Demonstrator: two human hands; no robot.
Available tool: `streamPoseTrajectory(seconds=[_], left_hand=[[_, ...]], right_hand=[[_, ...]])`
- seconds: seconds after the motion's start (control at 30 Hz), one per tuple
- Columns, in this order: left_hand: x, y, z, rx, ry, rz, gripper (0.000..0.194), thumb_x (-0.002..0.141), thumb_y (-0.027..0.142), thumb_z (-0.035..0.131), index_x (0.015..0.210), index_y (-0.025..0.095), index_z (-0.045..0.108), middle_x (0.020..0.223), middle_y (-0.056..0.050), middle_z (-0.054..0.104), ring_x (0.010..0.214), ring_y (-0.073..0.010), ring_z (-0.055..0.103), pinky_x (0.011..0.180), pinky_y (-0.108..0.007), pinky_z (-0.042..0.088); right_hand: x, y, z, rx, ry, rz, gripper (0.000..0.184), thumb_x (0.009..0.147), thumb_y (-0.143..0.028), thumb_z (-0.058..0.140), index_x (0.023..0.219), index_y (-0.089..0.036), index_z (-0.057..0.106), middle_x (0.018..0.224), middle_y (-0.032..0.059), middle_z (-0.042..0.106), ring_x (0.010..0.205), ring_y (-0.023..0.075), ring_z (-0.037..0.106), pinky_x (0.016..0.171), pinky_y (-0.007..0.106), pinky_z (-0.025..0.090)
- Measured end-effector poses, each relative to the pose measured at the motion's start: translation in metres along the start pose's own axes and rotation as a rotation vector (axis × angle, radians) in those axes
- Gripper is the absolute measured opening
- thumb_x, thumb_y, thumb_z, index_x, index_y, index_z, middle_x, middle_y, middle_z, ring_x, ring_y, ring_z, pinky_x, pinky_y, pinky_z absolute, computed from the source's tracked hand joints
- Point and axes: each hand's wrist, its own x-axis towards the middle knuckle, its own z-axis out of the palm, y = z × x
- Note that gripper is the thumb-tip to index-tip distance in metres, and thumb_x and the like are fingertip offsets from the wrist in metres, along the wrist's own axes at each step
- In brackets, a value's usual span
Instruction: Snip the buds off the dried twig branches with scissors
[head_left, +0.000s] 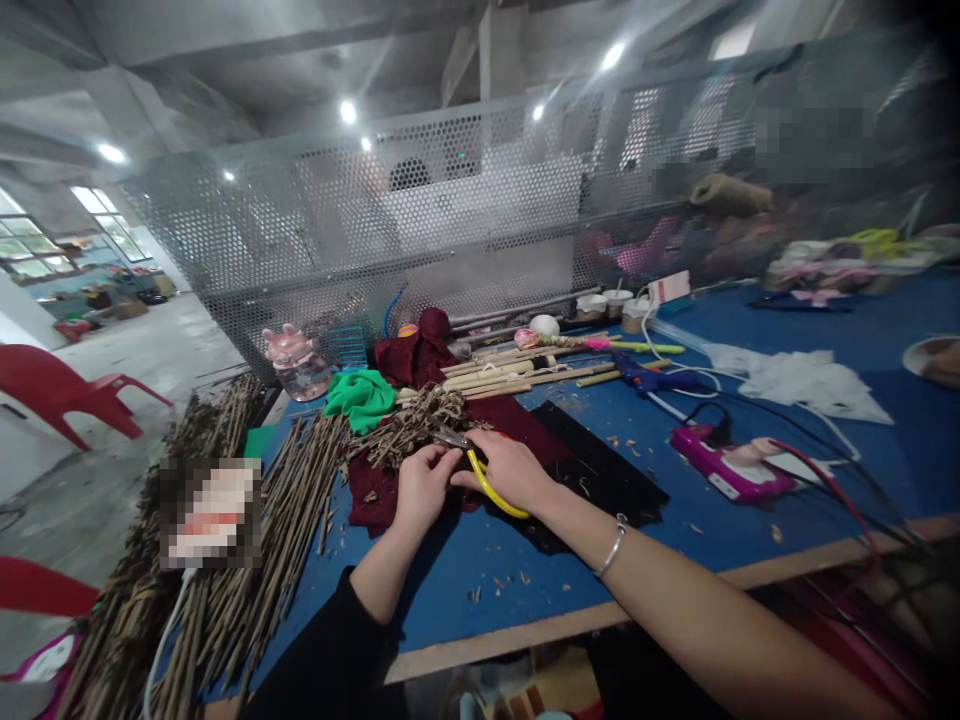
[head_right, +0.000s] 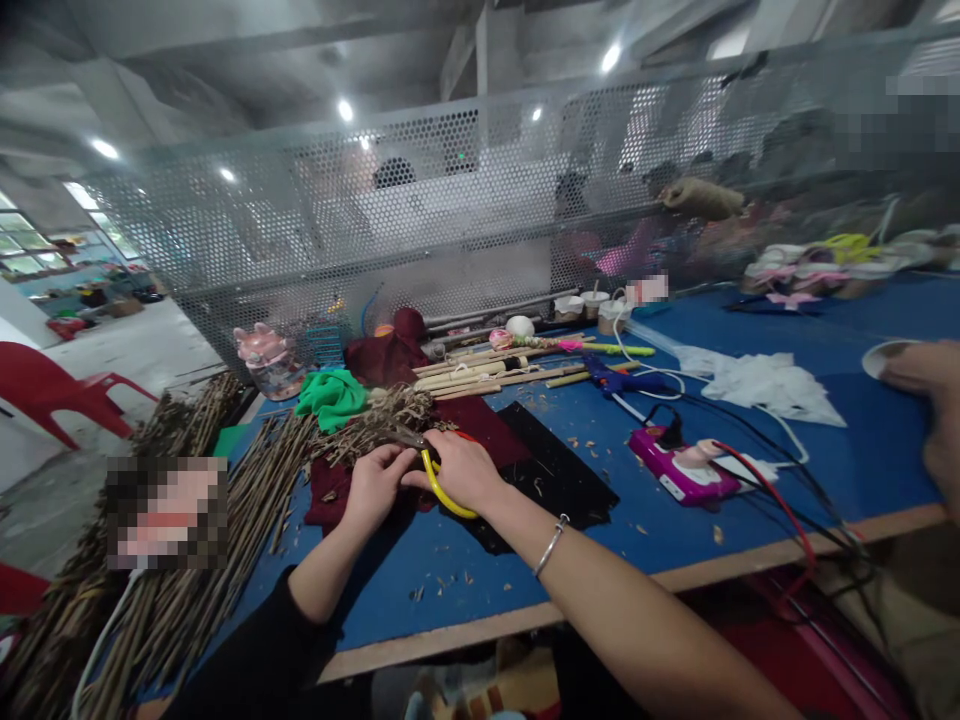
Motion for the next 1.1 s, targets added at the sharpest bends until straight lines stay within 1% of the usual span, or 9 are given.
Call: streamPoseTrajectory(seconds=[0.13, 0.27, 0.47, 0.6, 0.67, 0.8, 0.93, 1.0, 1.1], left_hand=[[0.0006, -0.0029, 0.0023, -0.144, -0.004, -0.058, 0.032, 0.067, 0.042, 0.062, 0.076, 0.012, 0.067, 0.066, -0.002, 0.064, 0.054, -0.0095, 0.051, 0.052, -0.019, 0.04], [0.0015, -0.0041, 0.0021, -0.161, 0.004, -0.091, 0.031, 0.066, 0.042, 0.064, 0.075, 0.012, 0.067, 0.065, -0.001, 0.063, 0.053, -0.0085, 0.05, 0.052, -0.019, 0.04], [0.0013, -0.0055, 0.0019, -0.158, -0.006, -0.126, 0.035, 0.065, 0.044, 0.065, 0.076, 0.011, 0.066, 0.053, 0.002, 0.057, 0.044, -0.0063, 0.043, 0.044, -0.018, 0.034], [0.0019, -0.0044, 0.0014, -0.178, -0.023, -0.137, 0.036, 0.065, 0.045, 0.064, 0.075, 0.01, 0.065, 0.053, 0.001, 0.057, 0.045, -0.0068, 0.045, 0.046, -0.018, 0.035], [0.0027, -0.0034, 0.0006, -0.177, -0.006, -0.13, 0.035, 0.065, 0.044, 0.063, 0.074, 0.011, 0.065, 0.055, 0.001, 0.057, 0.046, -0.0071, 0.046, 0.047, -0.018, 0.036], [0.0035, -0.0013, -0.0014, -0.102, 0.033, -0.07, 0.031, 0.067, 0.043, 0.062, 0.068, 0.012, 0.064, 0.054, 0.0, 0.059, 0.048, -0.0088, 0.049, 0.048, -0.019, 0.037], [0.0028, -0.0012, -0.0015, -0.06, 0.03, -0.052, 0.03, 0.066, 0.041, 0.062, 0.068, 0.012, 0.066, 0.055, -0.002, 0.061, 0.05, -0.0107, 0.052, 0.051, -0.021, 0.04], [0.0024, -0.0017, -0.0013, -0.062, 0.022, -0.057, 0.03, 0.066, 0.041, 0.062, 0.068, 0.012, 0.066, 0.054, -0.002, 0.062, 0.05, -0.0109, 0.052, 0.051, -0.021, 0.04], [0.0024, -0.0022, -0.002, -0.055, 0.021, -0.057, 0.028, 0.066, 0.04, 0.062, 0.066, 0.012, 0.065, 0.054, -0.001, 0.061, 0.048, -0.0101, 0.051, 0.049, -0.02, 0.038]], right_hand=[[0.0008, -0.0007, -0.0028, 0.016, -0.012, 0.02, 0.049, 0.074, -0.058, 0.055, 0.106, -0.02, 0.052, 0.094, 0.0073, 0.063, 0.088, 0.021, 0.059, 0.07, 0.027, 0.041], [0.0013, -0.0028, -0.0054, -0.006, -0.036, 0.036, 0.048, 0.075, -0.058, 0.053, 0.106, -0.021, 0.054, 0.094, 0.0071, 0.065, 0.086, 0.022, 0.061, 0.067, 0.026, 0.04], [0.0014, -0.0018, -0.0046, -0.005, -0.061, 0.089, 0.048, 0.077, -0.058, 0.05, 0.111, -0.024, 0.054, 0.093, 0.0073, 0.066, 0.086, 0.0224, 0.063, 0.066, 0.025, 0.04], [0.0011, -0.0016, -0.0041, -0.017, -0.087, 0.124, 0.043, 0.08, -0.057, 0.047, 0.107, -0.025, 0.055, 0.087, 0.0063, 0.067, 0.083, 0.0224, 0.064, 0.063, 0.025, 0.039], [0.0006, -0.0026, -0.0044, -0.039, -0.07, 0.116, 0.045, 0.078, -0.059, 0.048, 0.106, -0.024, 0.055, 0.088, 0.0064, 0.066, 0.083, 0.0227, 0.063, 0.063, 0.026, 0.039], [-0.0005, -0.0054, -0.0036, -0.069, -0.016, 0.052, 0.055, 0.07, -0.061, 0.056, 0.106, -0.02, 0.051, 0.094, 0.0085, 0.062, 0.089, 0.023, 0.058, 0.069, 0.029, 0.04], [-0.0002, -0.0058, -0.0009, -0.055, -0.001, 0.01, 0.06, 0.067, -0.06, 0.061, 0.108, -0.018, 0.049, 0.096, 0.0096, 0.058, 0.091, 0.0223, 0.055, 0.076, 0.031, 0.039], [0.0001, -0.0054, -0.0008, -0.04, -0.013, 0.006, 0.06, 0.067, -0.058, 0.062, 0.109, -0.018, 0.049, 0.097, 0.0095, 0.058, 0.092, 0.0223, 0.055, 0.077, 0.031, 0.039], [-0.0001, -0.0052, -0.0034, -0.022, -0.046, 0.016, 0.055, 0.07, -0.059, 0.058, 0.108, -0.02, 0.051, 0.095, 0.0082, 0.06, 0.091, 0.0221, 0.057, 0.073, 0.029, 0.039]])
